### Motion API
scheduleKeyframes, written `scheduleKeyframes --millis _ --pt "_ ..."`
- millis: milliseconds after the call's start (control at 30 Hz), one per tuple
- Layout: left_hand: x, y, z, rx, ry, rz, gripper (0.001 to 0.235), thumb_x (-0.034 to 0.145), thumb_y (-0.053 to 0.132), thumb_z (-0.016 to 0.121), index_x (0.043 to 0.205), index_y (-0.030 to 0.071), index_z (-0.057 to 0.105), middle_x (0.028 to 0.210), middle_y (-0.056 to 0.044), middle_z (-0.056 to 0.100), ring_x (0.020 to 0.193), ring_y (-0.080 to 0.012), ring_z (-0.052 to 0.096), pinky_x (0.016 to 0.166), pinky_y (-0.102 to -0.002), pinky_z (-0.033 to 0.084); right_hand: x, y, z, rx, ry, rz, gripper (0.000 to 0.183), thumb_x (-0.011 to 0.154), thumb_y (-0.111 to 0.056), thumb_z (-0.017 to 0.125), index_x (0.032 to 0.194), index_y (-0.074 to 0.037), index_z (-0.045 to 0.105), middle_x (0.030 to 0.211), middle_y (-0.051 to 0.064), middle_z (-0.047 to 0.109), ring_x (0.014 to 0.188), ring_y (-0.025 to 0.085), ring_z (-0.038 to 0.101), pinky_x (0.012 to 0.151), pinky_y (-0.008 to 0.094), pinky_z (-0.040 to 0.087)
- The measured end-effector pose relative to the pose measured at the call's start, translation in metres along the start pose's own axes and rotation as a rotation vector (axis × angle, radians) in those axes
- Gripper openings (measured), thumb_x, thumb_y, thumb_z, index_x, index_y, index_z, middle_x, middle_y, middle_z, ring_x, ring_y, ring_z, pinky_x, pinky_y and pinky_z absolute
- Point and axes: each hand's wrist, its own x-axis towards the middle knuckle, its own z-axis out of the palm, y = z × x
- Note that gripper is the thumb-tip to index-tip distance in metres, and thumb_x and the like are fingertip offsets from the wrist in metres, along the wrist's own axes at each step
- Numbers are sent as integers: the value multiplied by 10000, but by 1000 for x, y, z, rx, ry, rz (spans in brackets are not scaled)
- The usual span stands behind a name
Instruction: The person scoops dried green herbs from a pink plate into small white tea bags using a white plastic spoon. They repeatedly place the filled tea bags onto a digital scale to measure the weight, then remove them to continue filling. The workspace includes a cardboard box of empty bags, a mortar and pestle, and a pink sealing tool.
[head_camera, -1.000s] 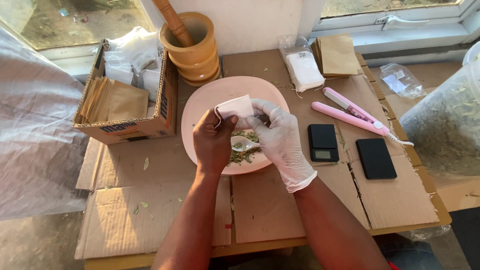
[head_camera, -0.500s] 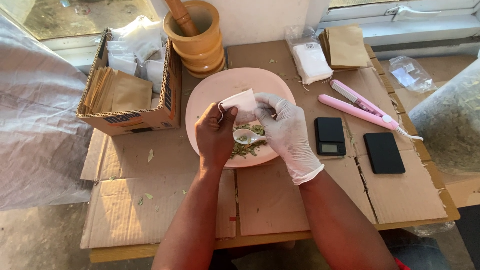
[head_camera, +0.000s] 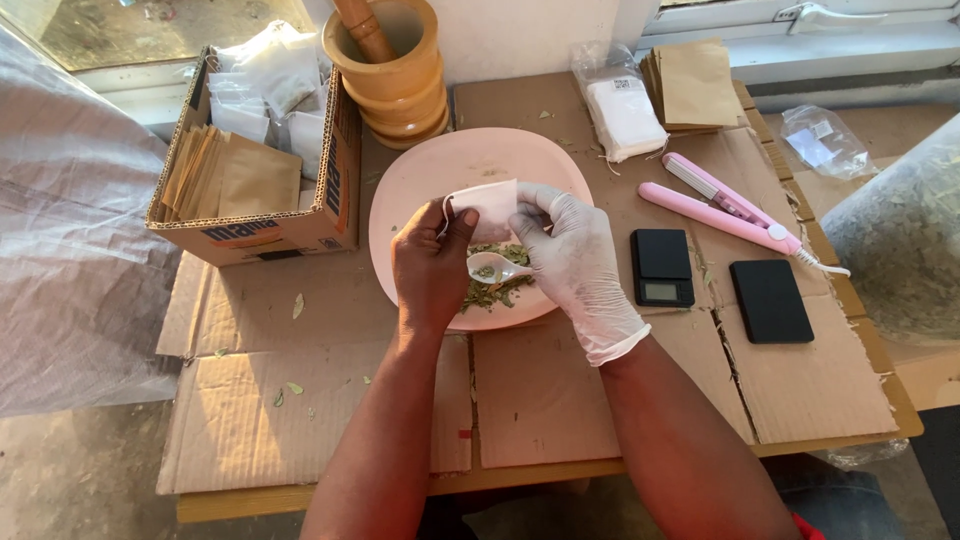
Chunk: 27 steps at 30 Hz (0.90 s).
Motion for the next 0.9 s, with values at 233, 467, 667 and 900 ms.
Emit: scheduleKeyframes --millis 233,467,667,900 --pt "-3 14 1 13 6 -20 88 978 143 680 1039 115 736 815 -116 695 869 -85 522 838 -362 525 0 4 -6 -15 4 -7 190 877 -64 726 1008 -194 769 790 -19 729 742 76 660 663 259 571" --pt "-6 11 2 105 -5 11 99 972 155 683 1038 97 730 817 -176 695 829 -196 639 789 -415 531 -14 -10 -45 -258 -4 -56 229 906 -81 686 1094 -188 764 975 36 761 898 196 723 762 341 575" --pt "-4 8 4 170 -8 34 78 959 168 702 1018 134 739 802 -161 683 781 -260 679 776 -399 525 -48 21 -110 -740 -100 -232 300 868 -198 714 1166 -177 745 1187 66 706 1072 355 662 890 457 559" --pt "-6 -1 5 157 -27 41 87 971 158 691 1035 129 742 812 -170 682 773 -298 674 787 -417 523 -93 60 -152 -969 26 -250 347 867 -296 764 1189 -170 739 1339 92 605 1214 412 575 988 512 514"
